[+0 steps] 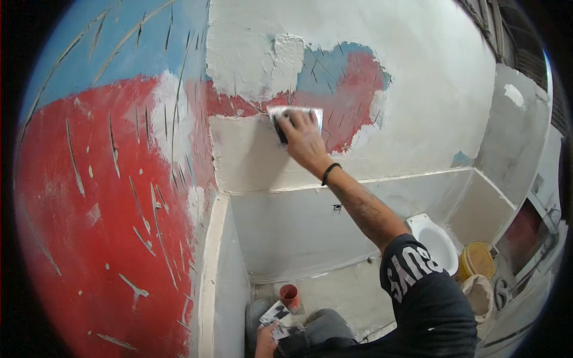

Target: Applying plaster or putty to unfinished walls using a scraper.

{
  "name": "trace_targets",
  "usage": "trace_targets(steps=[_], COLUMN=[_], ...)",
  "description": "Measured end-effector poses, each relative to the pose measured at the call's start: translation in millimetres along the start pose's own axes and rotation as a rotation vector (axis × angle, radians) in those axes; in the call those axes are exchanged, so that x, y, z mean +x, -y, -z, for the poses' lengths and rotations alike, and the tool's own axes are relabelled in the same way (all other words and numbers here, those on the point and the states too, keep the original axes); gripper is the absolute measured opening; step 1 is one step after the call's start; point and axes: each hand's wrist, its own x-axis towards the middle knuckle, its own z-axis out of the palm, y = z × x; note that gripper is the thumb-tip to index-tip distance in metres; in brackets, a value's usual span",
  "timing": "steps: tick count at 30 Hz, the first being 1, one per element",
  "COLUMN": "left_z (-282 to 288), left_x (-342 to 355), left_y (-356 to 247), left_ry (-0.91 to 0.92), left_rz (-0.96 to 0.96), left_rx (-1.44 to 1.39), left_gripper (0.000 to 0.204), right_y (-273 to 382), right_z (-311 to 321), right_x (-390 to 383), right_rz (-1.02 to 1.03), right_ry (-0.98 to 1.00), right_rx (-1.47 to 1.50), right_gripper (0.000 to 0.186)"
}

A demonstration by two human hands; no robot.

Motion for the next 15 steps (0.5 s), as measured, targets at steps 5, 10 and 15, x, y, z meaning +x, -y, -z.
trace_targets(steps=[5,10,15], left_z=[-5,-18,14], left_x=[-8,-18,-1], left_y=[-14,-19,-2], left_ry=[0.075,-0.005,0.028], left_rz=[0.025,0.084,0.080], left_rx=[0.003,0.221,0.188], left_gripper=[0.027,0.031,0.032], right_y=[-30,-64,-34], right_z=[69,48,17], right_x=[115,162,125], right_rz=[0.033,0.080,0.055], right_ry=[-0.300,-0.329,-0.211], right_rx=[-0.129,-0.383,-0.378], right_gripper=[0.033,0.027,0.026])
